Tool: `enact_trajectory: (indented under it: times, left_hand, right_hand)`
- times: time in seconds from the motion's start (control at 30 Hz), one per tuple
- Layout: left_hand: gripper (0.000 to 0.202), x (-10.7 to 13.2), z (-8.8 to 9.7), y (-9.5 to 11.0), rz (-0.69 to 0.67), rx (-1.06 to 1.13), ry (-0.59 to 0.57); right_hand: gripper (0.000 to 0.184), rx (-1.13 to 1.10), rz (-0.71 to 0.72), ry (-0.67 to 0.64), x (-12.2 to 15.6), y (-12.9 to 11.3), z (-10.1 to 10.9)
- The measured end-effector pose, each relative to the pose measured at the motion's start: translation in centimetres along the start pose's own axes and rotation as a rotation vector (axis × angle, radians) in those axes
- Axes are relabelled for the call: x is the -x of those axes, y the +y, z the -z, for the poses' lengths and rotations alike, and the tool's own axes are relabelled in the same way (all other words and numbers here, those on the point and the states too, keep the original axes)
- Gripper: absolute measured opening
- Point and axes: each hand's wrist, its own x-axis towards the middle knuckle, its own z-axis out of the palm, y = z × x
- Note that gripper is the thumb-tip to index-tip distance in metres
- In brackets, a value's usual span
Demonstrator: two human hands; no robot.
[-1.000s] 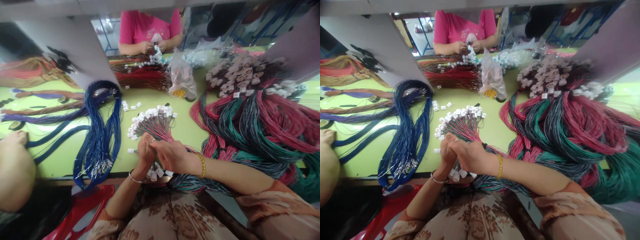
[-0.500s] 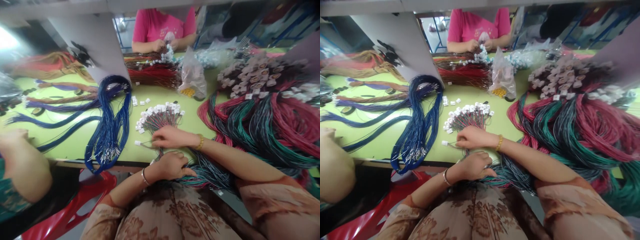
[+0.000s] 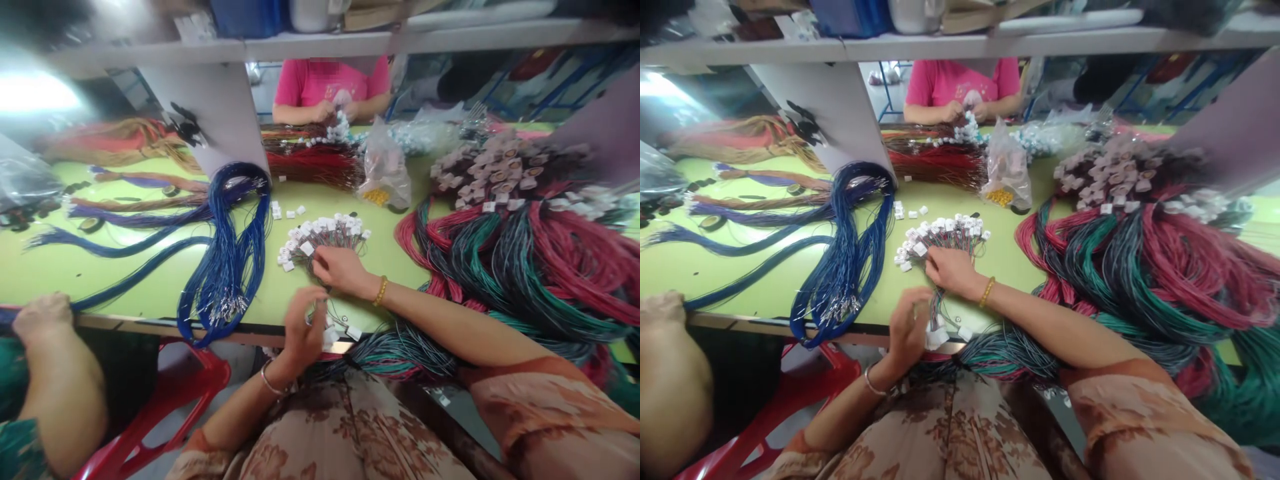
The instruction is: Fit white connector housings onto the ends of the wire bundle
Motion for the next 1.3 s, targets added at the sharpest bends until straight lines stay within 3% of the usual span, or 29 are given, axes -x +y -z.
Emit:
enact_trajectory:
  times: [0.03, 0.1, 0.2, 0.3, 0.47, 0.6, 0.73, 0.8, 0.87, 0.93, 0.97, 1.1, 1.2, 1.3]
  left_hand:
    - [0.023, -0.8, 0.4, -0.5, 0.168, 0.073, 0.119]
    - [0.034, -2.9, 0.8, -1.5, 0.433, 0.282, 0.202]
    - [0.04, -6.0, 0.3, -2.5, 0.605, 0.506, 0.196]
    - [0.038, -8.2, -0.7, -2.8, 0.603, 0.599, 0.197]
    - [0.044, -9.6, -2.3, -2.6, 0.536, 0.653, 0.248]
    - [0.041, -9.8, -2.7, -2.1, 0.388, 0.494, 0.159]
    - [0.031, -10.0, -2.2, -1.3, 0.252, 0.169, 0.126]
    - [0.024, -10.3, -2.0, -0.8, 0.109, -0.031, 0.066]
    - [0.023, -10.5, -2.0, -0.2, 0.031, -0.106, 0.003]
    - [0.022, -10.5, -2.5, 0.1, 0.05, -0.049, -0.056]
    - [0.022, -10.5, -2.8, 0.2, 0.093, 0.026, -0.07]
    - [0.028, -10.3, -4.0, -0.1, 0.363, 0.441, 0.013]
    - [0.034, -10.5, -4.0, -0.7, 0.514, 0.61, 0.044]
    - [0.038, -10.7, -3.2, -1.2, 0.583, 0.644, -0.011]
  right_hand:
    - [0.018, 0.007, -0.017, 0.022, -0.1, 0.3, -0.2]
    - [0.017, -0.006, -0.043, 0.078, -0.4, 0.7, -0.7]
    - [0.029, -0.135, -0.064, 0.124, -0.7, 0.8, -1.2]
    - [0.042, -0.314, -0.066, 0.08, -0.8, 0.7, -1.1]
    - [0.008, -0.377, 0.112, -0.008, 0.0, 1.1, -0.4]
    - [0.016, -0.308, 0.289, -0.037, 1.1, 1.7, 0.5]
    - [0.023, -0.32, 0.388, -0.055, 1.3, 3.7, 2.8]
    - [0.023, -0.352, 0.267, 0.017, 0.6, 6.1, 4.2]
    - [0.024, -0.297, -0.014, 0.124, -0.6, 9.4, 5.5]
    - [0.028, -0.148, -0.344, 0.186, -2.1, 13.0, 6.3]
    - [0.032, -0.102, -0.428, 0.207, -2.8, 14.7, 6.5]
    - [0.035, -0.003, -0.575, 0.212, -5.5, 19.2, 5.8]
    - [0.032, 0.036, -0.629, 0.191, -6.8, 20.4, 4.5]
    - [0.031, 0.052, -0.655, 0.192, -7.3, 20.8, 3.3]
